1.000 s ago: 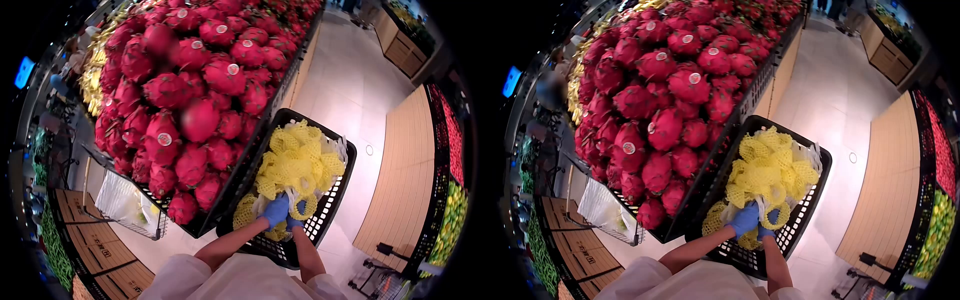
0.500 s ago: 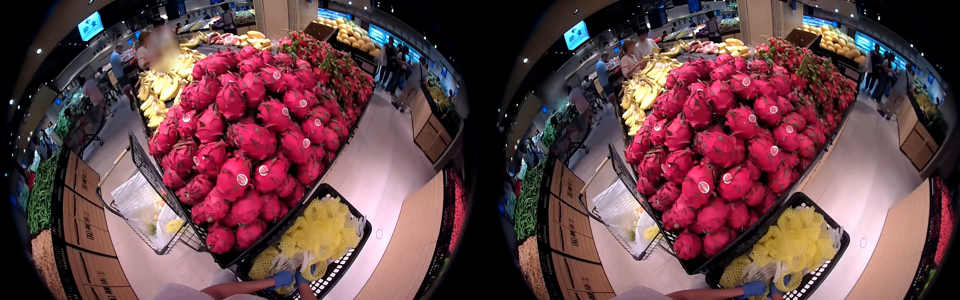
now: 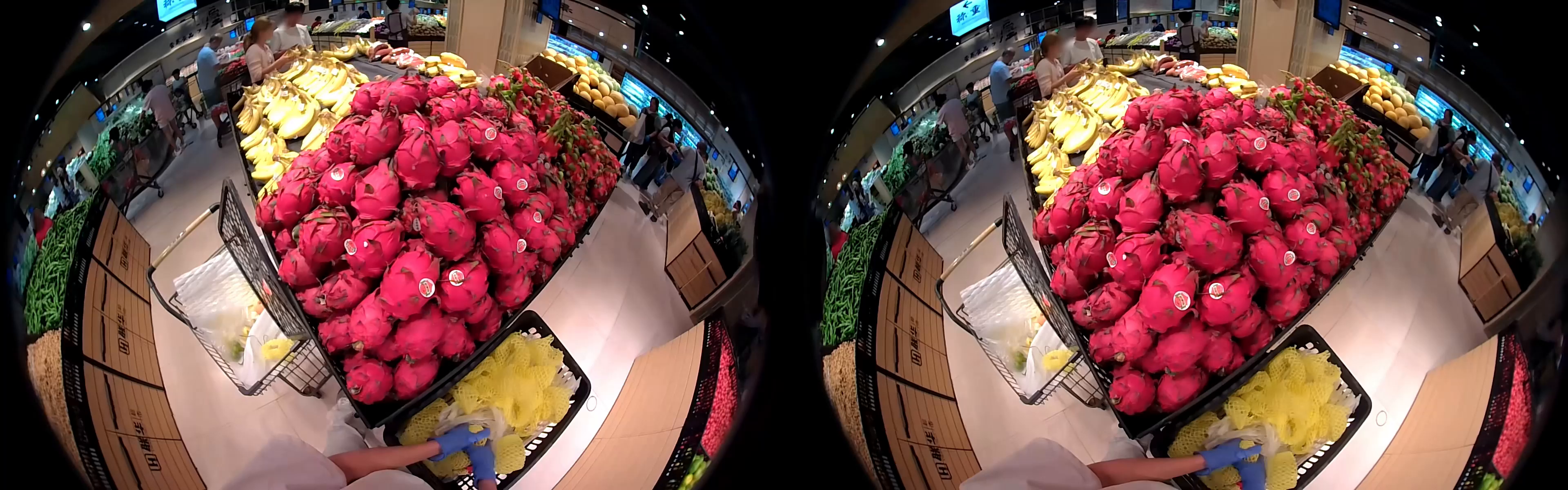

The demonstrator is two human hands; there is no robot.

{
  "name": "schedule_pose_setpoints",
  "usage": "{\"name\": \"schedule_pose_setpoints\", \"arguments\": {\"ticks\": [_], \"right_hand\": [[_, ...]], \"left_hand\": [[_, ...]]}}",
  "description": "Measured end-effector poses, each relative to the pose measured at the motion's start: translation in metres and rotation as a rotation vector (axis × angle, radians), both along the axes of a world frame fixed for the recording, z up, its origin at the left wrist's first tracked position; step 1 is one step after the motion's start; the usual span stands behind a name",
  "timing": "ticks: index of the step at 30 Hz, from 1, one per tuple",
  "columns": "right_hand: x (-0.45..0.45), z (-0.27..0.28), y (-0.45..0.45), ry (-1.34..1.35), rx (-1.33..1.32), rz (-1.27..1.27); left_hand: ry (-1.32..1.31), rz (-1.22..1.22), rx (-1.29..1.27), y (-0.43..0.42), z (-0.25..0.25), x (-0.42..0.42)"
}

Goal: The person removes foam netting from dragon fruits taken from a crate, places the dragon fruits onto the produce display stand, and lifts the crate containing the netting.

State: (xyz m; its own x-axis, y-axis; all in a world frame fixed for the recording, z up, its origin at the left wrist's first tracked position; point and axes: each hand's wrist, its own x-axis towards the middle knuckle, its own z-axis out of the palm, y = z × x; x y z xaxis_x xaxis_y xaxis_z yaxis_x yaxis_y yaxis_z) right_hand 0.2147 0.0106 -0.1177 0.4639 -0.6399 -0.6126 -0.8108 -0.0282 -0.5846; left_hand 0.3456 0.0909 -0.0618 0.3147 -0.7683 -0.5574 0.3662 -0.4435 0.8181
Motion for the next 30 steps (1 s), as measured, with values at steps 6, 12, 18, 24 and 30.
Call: {"name": "schedule_pose_setpoints", "arguments": {"ticks": [6, 12, 18, 24, 30], "right_hand": [[0.008, 0.074, 0.033, -0.487, -0.126, -0.096], [0.017, 0.096, 0.052, -0.58, -0.055, -0.388], [0.011, 0.057, 0.044, -0.591, 0.223, -0.761], [-0.004, 0.076, 0.05, -1.043, 0.429, -1.102], [-0.015, 0.173, 0.044, -1.3, 0.615, -1.08]], "left_hand": [[-0.03, -0.136, 0.01, 0.011, 0.057, 0.036], [-0.097, -0.02, -0.07, 0.018, 0.057, 0.036], [-0.078, 0.011, 0.16, 0.014, 0.06, 0.028], [0.172, 0.225, 0.259, 0.015, 0.016, 0.019], [-1.216, -0.297, 0.014, 0.021, -0.039, 0.016]]}}
